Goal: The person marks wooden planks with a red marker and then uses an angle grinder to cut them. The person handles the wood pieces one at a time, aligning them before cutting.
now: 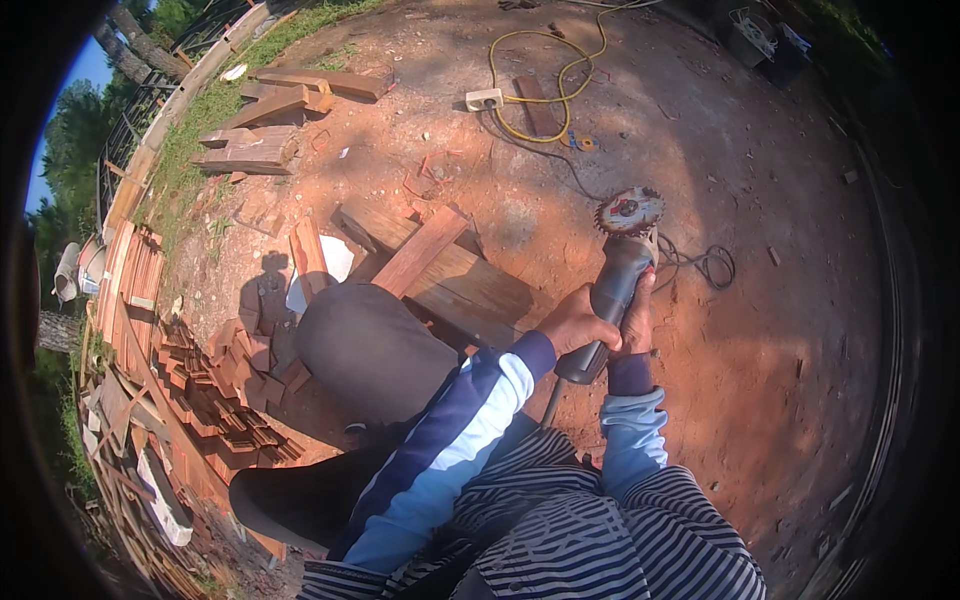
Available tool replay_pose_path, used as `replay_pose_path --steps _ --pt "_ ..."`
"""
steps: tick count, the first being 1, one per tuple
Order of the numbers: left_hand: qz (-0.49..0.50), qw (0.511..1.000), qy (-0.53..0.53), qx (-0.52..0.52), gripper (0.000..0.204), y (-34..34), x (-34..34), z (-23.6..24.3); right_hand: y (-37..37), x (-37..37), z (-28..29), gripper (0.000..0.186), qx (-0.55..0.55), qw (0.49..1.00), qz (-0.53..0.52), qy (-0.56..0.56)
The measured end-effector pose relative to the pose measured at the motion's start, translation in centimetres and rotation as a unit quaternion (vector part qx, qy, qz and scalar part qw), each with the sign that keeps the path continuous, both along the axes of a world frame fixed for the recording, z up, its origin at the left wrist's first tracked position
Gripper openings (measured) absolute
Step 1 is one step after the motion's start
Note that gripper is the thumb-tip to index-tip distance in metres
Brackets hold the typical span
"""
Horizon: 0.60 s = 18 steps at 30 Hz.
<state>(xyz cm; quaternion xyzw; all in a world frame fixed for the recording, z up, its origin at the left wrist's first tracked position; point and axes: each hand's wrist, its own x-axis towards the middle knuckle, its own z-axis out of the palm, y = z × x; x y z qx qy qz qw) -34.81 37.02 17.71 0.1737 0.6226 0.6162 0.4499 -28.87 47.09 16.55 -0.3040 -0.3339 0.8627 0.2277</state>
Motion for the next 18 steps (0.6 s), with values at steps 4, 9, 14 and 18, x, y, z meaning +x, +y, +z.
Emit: replay_pose_path --steps 4,9,14,18 --pt "-0.009 1.000 -0.027 -0.004 0.053 0.5 -0.4 0.5 1.4 -0.1 -1.4 0.066 0.008 1.000 0.029 -0.006" --pt "0.000 0.999 -0.030 0.022 0.055 1.1 -0.7 -0.4 1.8 -0.6 -0.9 0.068 0.011 0.998 0.040 -0.042" --pt "-0.006 0.999 -0.038 0.018 0.056 0.9 -0.9 -0.3 1.4 -0.9 -0.6 0.069 0.038 0.997 0.039 -0.062" --pt "-0.012 0.995 -0.083 0.056 0.058 0.8 -0.9 0.0 1.9 -1.0 -0.1 0.066 0.028 0.998 0.046 -0.043"
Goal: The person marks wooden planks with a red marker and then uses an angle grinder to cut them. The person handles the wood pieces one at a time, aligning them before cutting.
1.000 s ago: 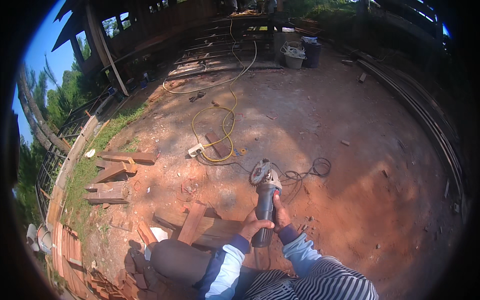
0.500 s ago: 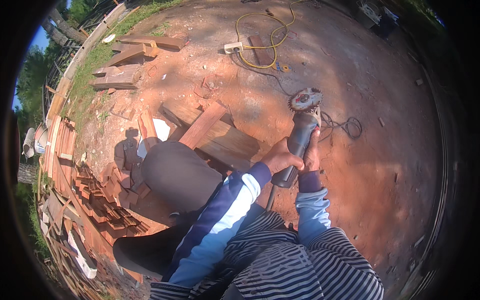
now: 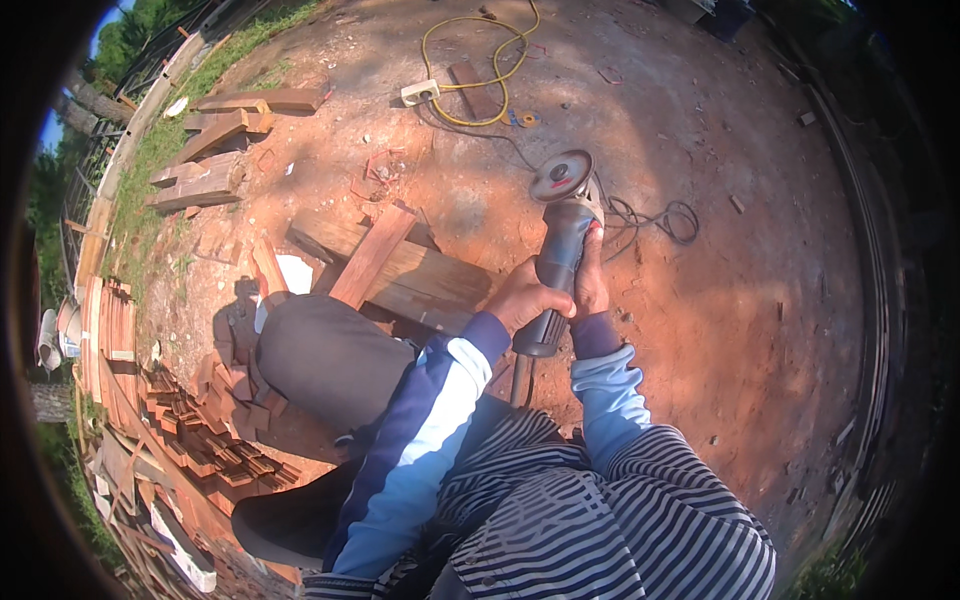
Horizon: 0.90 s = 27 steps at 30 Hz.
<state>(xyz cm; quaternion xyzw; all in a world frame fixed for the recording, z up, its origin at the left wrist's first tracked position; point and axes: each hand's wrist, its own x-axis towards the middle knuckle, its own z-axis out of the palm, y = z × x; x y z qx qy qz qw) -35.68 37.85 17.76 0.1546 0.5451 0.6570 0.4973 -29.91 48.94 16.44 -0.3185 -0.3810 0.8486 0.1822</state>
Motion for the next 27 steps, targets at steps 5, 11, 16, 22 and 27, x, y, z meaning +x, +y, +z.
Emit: replay_pose_path --steps 5,11,16,22,27 --pt "0.006 0.996 0.075 -0.044 0.054 -0.6 0.4 1.2 1.0 0.5 -0.5 0.062 -0.030 0.999 -0.011 0.033" --pt "0.008 0.993 0.088 -0.076 0.058 -0.6 0.5 0.7 0.9 -0.4 0.5 0.059 -0.022 0.999 -0.015 -0.032" --pt "0.022 0.983 0.136 -0.121 0.063 -0.6 0.1 0.5 0.7 -1.1 0.9 0.058 0.000 0.999 -0.006 -0.031" --pt "0.057 0.974 0.166 -0.142 0.072 -1.3 0.1 1.9 -1.4 -0.5 2.2 0.055 0.057 0.991 0.069 -0.095" --pt "0.064 0.963 0.190 -0.179 0.077 -1.9 0.0 3.0 -1.2 -2.2 3.7 0.047 0.108 0.973 0.152 -0.136"
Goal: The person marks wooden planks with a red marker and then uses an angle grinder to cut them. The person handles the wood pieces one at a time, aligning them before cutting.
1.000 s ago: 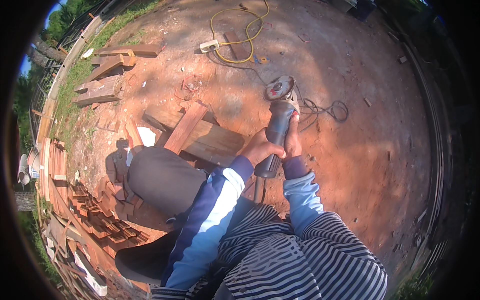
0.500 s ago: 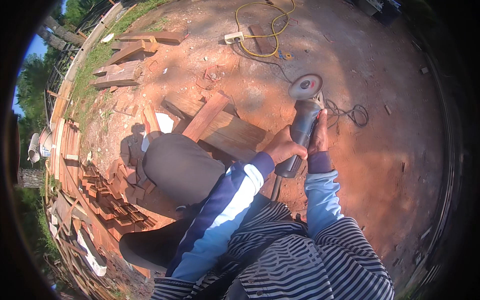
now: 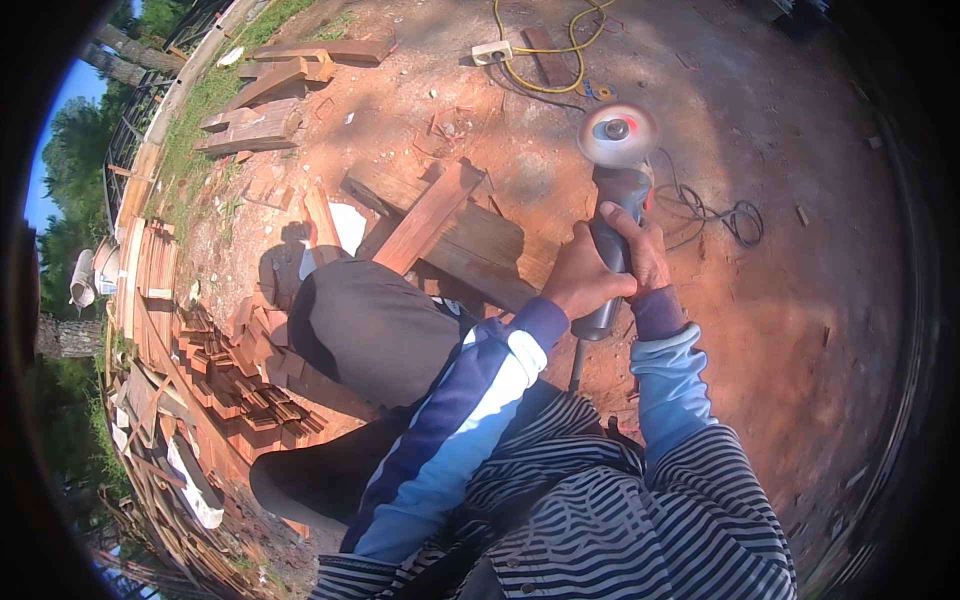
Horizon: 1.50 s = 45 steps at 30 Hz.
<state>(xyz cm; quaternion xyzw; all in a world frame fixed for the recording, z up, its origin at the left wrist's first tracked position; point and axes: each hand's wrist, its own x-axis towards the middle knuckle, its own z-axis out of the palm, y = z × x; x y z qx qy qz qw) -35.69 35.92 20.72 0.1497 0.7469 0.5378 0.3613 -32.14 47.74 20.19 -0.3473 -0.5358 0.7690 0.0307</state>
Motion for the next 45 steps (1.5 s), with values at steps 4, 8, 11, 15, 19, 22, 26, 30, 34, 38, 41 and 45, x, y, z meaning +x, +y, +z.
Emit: replay_pose_path --steps 4,8,11,15,19,22,26,30,34,38,41,45 --pt "-0.067 0.973 0.165 -0.147 0.072 -1.5 1.3 3.3 -0.4 -1.6 0.2 0.040 -0.031 0.998 -0.002 0.051" --pt "-0.088 0.962 0.258 0.031 0.068 -10.3 2.4 11.5 -0.5 -3.8 0.0 0.040 0.024 0.999 0.026 0.036" --pt "-0.104 0.942 0.190 0.258 0.063 -21.5 0.7 16.5 -0.4 -5.6 -1.2 0.044 0.069 0.996 0.056 0.027" --pt "0.424 0.841 0.320 0.101 0.049 -30.3 -2.3 13.9 -0.2 -7.0 -2.4 0.047 0.130 0.991 0.017 0.010" --pt "0.523 0.817 0.241 0.011 0.024 -33.4 -6.4 4.2 -1.4 -9.0 -4.5 0.045 0.132 0.991 0.031 -0.021" --pt "0.481 0.850 0.211 -0.044 0.025 -31.7 -7.8 -3.6 -2.3 -10.1 -4.8 0.042 0.160 0.984 0.060 -0.044" --pt "0.329 0.857 0.345 -0.195 0.035 -28.9 -10.3 -9.3 -1.8 -10.5 -6.3 0.043 0.230 0.963 0.126 -0.062" --pt "0.183 0.866 0.392 -0.253 0.055 -25.9 -12.4 -13.7 -3.4 -12.3 -5.4 0.043 0.274 0.943 0.174 -0.076" --pt "0.090 0.869 0.370 -0.316 0.083 -22.9 -14.3 -15.2 -3.5 -13.5 -6.0 0.049 0.316 0.917 0.226 -0.089" --pt "0.055 0.847 0.391 -0.354 0.090 -20.4 -15.2 -16.6 -4.2 -13.8 -5.9 0.050 0.356 0.897 0.252 -0.068" --pt "0.062 0.849 0.371 -0.371 0.089 -19.7 -15.3 -17.5 -4.7 -14.2 -5.7 0.051 0.386 0.875 0.286 -0.064" --pt "0.056 0.830 0.385 -0.400 0.087 -19.2 -15.1 -18.7 -4.6 -14.3 -7.1 0.053 0.390 0.864 0.314 -0.061"
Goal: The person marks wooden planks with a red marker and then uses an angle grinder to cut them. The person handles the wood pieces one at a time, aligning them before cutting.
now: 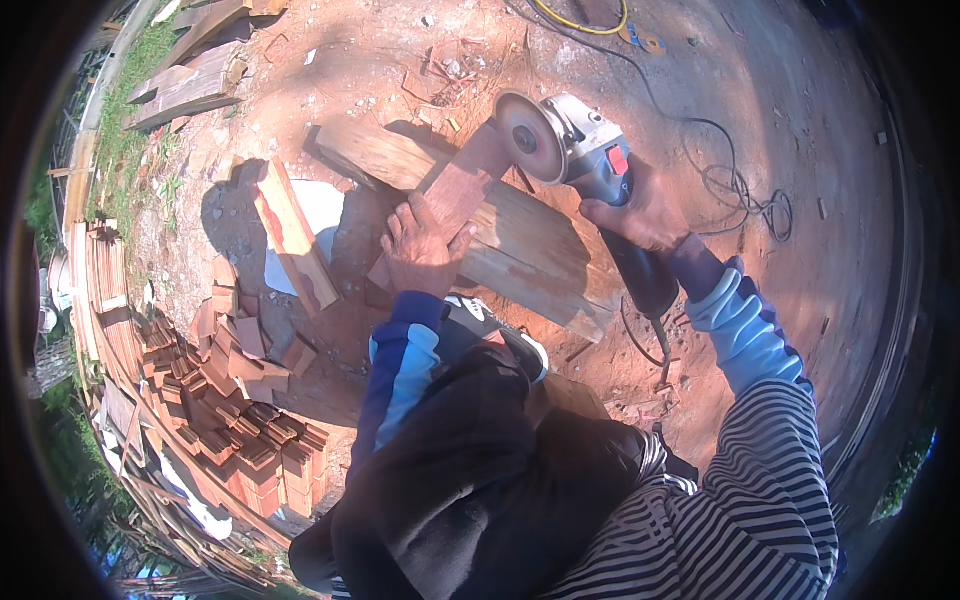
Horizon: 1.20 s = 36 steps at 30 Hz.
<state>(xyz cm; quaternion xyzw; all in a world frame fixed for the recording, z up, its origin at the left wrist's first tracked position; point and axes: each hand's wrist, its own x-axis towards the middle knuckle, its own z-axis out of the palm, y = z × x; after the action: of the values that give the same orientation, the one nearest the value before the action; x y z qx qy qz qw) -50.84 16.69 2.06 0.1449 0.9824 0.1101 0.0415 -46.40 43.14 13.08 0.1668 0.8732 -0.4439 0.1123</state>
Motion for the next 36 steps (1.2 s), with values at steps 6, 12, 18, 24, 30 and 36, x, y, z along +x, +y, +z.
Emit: replay_pose_path --steps 6,12,18,24,30,36 --pt "-0.001 0.999 0.023 -0.032 0.083 0.0 0.0 -0.6 0.3 -0.2 -1.3 0.060 0.006 0.999 0.043 -0.005" --pt "0.012 1.000 0.001 -0.017 0.081 0.4 0.0 -0.6 0.8 0.5 -3.3 0.058 0.035 0.996 0.082 0.022" --pt "0.032 0.999 -0.013 -0.014 0.080 -0.2 -0.2 0.0 -0.4 -0.2 -2.5 0.062 0.066 0.993 0.101 -0.007" --pt "-0.003 1.000 0.028 -0.013 0.081 0.1 -0.1 -0.7 -0.4 0.3 -2.3 0.062 0.041 0.994 0.096 0.022" --pt "-0.023 0.999 0.013 0.023 0.080 -1.0 -0.2 -0.3 -0.3 0.0 -2.6 0.059 0.036 0.993 0.112 0.016" --pt "-0.031 0.999 -0.011 0.009 0.078 -1.0 -0.6 -1.0 -0.1 -0.2 -3.1 0.059 0.061 0.989 0.135 0.012"
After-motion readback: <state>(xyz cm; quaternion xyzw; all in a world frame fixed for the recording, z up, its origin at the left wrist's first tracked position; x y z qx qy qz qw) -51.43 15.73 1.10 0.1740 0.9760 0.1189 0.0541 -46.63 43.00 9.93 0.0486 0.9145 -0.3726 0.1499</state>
